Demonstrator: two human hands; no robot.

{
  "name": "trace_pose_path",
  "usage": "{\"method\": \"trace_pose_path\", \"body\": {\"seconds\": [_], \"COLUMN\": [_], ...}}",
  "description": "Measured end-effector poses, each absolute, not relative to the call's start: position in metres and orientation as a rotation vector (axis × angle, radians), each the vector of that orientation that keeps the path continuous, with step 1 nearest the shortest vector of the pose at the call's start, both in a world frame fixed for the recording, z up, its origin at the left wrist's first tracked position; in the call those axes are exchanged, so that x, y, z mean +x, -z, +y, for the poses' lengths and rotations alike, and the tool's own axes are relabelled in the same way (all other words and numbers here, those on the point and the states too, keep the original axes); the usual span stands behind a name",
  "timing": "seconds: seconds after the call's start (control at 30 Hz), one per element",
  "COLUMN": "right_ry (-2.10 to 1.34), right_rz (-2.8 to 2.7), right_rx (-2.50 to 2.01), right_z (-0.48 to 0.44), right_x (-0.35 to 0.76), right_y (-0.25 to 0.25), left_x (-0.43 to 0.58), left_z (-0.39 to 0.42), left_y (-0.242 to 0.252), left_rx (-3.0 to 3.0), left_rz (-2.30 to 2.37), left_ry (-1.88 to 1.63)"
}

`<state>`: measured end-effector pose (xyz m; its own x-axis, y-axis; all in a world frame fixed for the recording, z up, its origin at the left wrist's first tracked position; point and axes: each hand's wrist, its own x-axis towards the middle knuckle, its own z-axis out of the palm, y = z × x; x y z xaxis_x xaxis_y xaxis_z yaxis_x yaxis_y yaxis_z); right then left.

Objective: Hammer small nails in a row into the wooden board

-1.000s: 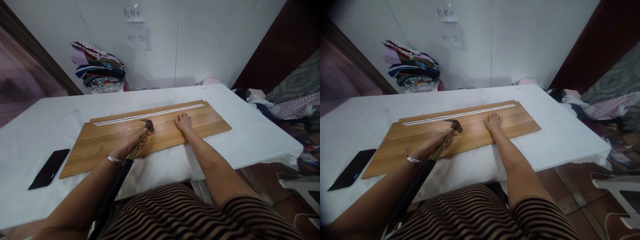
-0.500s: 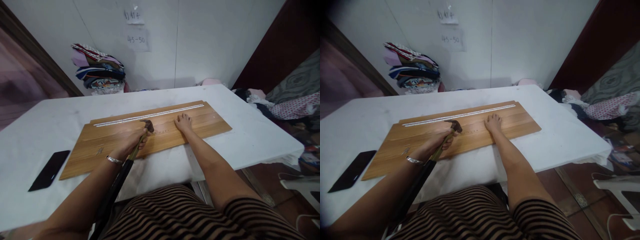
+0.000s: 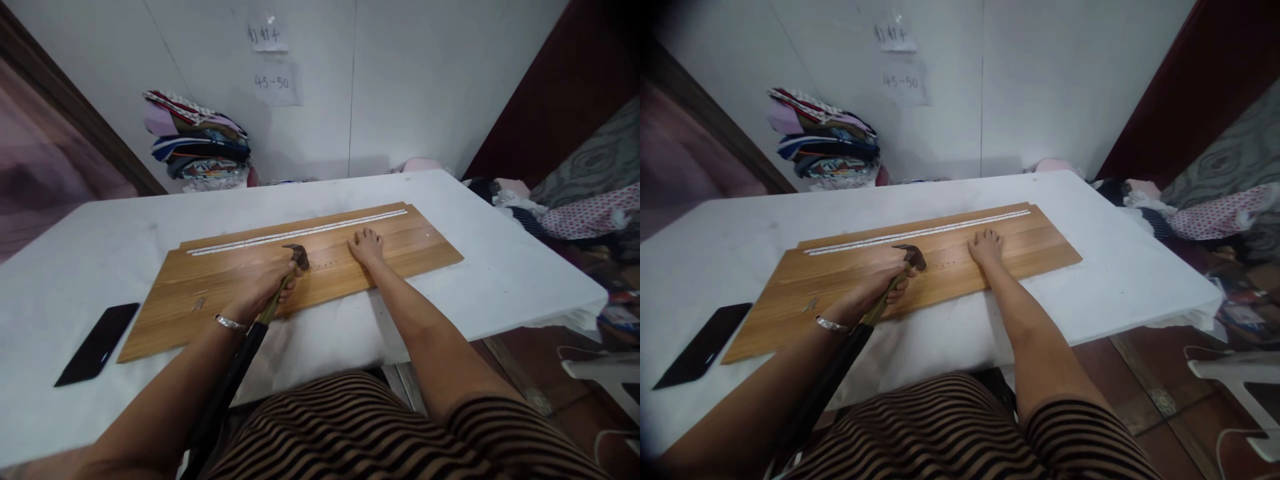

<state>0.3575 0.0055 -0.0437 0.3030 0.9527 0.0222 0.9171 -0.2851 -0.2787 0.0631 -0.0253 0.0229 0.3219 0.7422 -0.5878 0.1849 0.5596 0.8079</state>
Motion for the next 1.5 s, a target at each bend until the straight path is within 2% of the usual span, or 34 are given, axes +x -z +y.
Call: {"method": "trace_pose_path", "body": {"seconds": [1.5], "right_ry": [-0.218], "right_rz": [-1.72], "right_rx": [-2.334], "right_z": [0.007], "right_x": [0.3585], "right_y": [0.0455], "left_x": [0.0622], "left_z": [-0.0206], "left_y": [-0.0169], "left_rx": [0.969], "left_rz": [1.203], "left_ry": [-0.49]}}
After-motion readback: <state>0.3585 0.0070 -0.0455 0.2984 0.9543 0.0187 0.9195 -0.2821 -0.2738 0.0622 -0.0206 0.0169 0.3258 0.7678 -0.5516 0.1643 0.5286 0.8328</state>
